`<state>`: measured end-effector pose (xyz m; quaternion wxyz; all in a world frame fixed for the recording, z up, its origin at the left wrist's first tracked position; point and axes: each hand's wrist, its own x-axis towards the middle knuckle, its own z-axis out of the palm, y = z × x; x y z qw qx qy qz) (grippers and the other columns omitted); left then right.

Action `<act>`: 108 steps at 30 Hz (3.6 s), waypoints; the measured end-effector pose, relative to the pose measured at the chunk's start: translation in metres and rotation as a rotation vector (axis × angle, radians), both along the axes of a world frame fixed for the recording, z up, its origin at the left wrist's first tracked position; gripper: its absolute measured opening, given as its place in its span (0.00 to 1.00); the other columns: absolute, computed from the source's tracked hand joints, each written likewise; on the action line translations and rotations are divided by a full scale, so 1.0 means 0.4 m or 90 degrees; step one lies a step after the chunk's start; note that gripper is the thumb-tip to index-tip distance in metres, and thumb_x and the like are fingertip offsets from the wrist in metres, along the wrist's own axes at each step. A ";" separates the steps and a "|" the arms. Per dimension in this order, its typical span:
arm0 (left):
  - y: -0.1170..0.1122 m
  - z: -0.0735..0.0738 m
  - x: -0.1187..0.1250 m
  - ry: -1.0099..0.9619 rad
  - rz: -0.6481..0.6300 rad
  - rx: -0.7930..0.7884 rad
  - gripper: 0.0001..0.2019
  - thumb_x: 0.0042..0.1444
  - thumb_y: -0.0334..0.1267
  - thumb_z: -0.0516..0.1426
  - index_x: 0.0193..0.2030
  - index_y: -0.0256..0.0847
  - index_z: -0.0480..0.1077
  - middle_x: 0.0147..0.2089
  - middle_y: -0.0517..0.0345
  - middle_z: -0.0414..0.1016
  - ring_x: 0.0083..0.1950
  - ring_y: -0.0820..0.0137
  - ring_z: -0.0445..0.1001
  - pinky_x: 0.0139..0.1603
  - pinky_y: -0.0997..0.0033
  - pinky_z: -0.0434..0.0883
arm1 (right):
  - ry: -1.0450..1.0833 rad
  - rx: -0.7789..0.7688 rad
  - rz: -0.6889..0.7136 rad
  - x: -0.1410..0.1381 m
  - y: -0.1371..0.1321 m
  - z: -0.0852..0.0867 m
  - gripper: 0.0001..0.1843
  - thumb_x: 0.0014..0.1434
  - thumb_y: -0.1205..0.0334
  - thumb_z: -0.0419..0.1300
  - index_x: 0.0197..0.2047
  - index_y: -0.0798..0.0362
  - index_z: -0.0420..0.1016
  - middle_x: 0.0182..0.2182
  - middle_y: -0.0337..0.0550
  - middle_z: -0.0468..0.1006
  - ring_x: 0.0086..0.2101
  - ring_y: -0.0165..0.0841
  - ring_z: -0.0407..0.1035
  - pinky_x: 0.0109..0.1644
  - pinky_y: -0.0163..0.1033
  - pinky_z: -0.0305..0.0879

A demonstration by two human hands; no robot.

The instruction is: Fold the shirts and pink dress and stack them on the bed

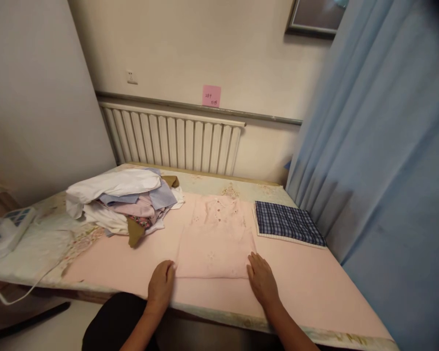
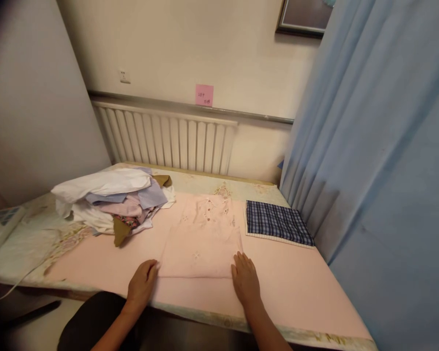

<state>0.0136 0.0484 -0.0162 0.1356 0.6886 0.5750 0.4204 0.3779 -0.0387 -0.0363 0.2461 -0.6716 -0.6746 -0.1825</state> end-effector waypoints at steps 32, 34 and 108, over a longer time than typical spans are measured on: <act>-0.001 -0.048 -0.004 0.330 -0.141 0.073 0.15 0.57 0.29 0.47 0.44 0.44 0.72 0.52 0.50 0.70 0.53 0.61 0.68 0.50 0.61 0.68 | 0.104 0.006 0.094 0.060 -0.092 0.024 0.20 0.60 0.67 0.50 0.54 0.52 0.72 0.55 0.50 0.71 0.55 0.39 0.65 0.59 0.49 0.65; -0.001 -0.047 -0.003 0.349 -0.140 0.078 0.16 0.57 0.28 0.46 0.44 0.43 0.72 0.52 0.49 0.70 0.53 0.61 0.68 0.49 0.62 0.68 | 0.071 0.001 0.090 0.060 -0.088 0.023 0.19 0.61 0.68 0.49 0.53 0.53 0.73 0.54 0.50 0.72 0.54 0.38 0.66 0.59 0.49 0.65; 0.074 0.016 0.108 0.456 -0.158 -0.028 0.28 0.63 0.50 0.41 0.67 0.42 0.56 0.70 0.52 0.52 0.71 0.59 0.48 0.67 0.50 0.50 | -0.029 -0.130 -0.020 0.049 -0.025 0.026 0.26 0.67 0.50 0.45 0.65 0.50 0.59 0.63 0.45 0.60 0.63 0.41 0.53 0.64 0.53 0.50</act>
